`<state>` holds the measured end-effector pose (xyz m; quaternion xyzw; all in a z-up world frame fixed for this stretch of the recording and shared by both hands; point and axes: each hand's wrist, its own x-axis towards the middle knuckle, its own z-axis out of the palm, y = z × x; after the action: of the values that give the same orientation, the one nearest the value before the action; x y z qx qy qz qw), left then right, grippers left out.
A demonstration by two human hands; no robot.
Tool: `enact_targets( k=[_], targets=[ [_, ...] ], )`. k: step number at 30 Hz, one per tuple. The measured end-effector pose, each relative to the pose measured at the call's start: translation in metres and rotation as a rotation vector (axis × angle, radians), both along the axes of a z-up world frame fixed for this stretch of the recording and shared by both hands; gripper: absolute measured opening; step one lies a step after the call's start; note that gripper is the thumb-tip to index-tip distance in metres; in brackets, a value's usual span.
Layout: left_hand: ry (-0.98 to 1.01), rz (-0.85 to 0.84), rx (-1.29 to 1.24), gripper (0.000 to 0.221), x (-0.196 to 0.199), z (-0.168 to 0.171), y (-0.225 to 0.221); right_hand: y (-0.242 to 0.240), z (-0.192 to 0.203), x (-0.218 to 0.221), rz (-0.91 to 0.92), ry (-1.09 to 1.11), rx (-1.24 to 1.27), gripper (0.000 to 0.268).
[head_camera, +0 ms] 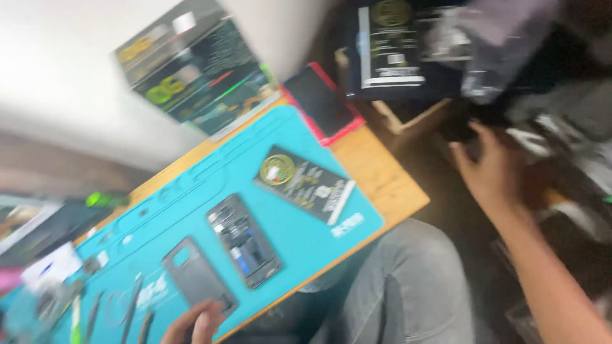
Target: Disassembling a smartphone by removing screws and prying internal components using specialized tools.
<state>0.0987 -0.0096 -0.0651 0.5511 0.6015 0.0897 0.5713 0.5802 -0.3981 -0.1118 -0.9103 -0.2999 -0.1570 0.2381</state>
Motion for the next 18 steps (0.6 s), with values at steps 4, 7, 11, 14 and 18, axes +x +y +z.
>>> enact_targets(
  k=[4,7,11,14,18],
  targets=[
    [0.233,0.070,0.749,0.018,0.027,0.131,-0.061,0.036,0.081,-0.106,0.031,0.029,0.291,0.017],
    [0.156,-0.043,1.081,0.014,-0.019,0.113,-0.030,0.080,0.132,-0.173,0.171,0.096,0.357,0.012],
    [0.345,-0.193,1.013,0.023,-0.061,0.095,0.001,0.155,0.173,-0.235,0.447,0.243,0.272,0.028],
    [0.281,-0.295,1.100,0.024,-0.078,0.073,0.007,0.200,0.174,-0.274,0.550,0.387,0.156,0.033],
    [0.219,-0.295,1.109,0.025,-0.084,0.063,0.007,0.248,0.171,-0.320,0.702,0.445,0.051,0.036]
  ],
)
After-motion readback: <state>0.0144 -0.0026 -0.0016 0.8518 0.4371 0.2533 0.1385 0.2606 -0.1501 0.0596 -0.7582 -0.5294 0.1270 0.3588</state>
